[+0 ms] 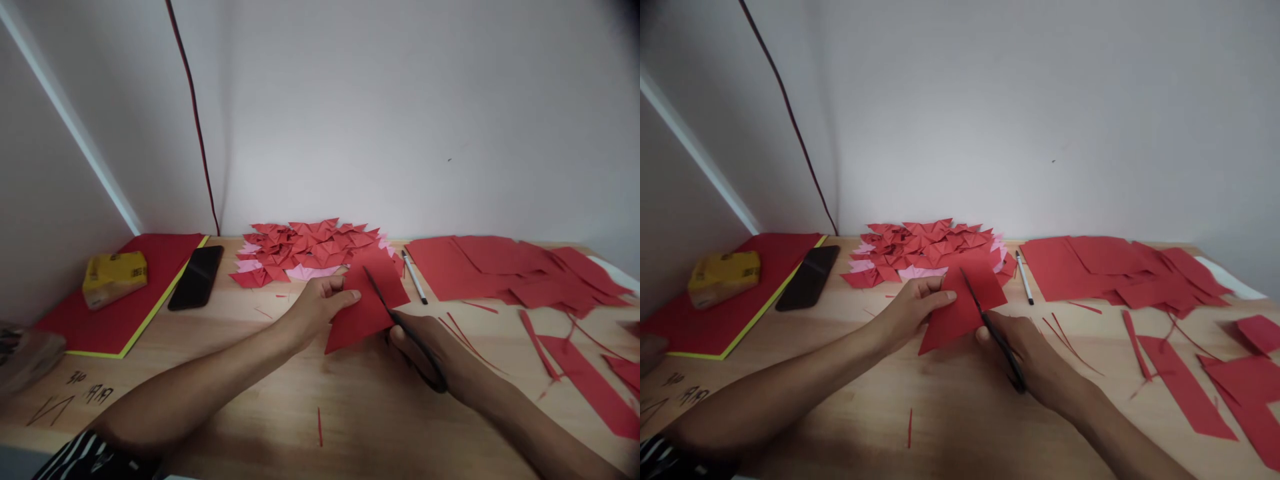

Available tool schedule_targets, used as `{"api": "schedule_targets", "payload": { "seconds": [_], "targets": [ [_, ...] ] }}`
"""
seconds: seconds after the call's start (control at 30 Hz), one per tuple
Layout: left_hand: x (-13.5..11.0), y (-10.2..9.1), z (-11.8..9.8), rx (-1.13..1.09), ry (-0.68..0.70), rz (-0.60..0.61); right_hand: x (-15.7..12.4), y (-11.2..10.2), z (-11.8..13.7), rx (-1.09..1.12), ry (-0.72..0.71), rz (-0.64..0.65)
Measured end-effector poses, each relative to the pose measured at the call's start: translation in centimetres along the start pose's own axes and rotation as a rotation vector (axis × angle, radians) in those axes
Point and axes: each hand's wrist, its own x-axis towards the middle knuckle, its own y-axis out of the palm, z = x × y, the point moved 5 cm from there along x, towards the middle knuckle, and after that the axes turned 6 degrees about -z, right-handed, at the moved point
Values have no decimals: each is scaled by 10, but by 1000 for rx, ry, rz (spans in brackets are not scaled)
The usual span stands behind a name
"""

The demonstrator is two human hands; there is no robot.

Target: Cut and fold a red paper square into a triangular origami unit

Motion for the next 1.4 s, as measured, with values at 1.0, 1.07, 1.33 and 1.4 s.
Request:
{"api": "schedule_targets", "payload": {
  "seconds": [1.0, 1.07, 1.33, 1.4],
  "targets": [
    [-3, 6, 5, 59, -1, 71, -1, 1, -8, 31, -34, -44],
    [-3, 5, 6, 68, -4, 59, 0, -1, -4, 12, -47, -47],
    [-3, 5, 7, 63, 1, 59, 1, -1, -5, -55, 3, -4],
    [-3, 5, 8, 57, -4, 51, 1, -1, -4, -84, 14, -3]
  ]
}}
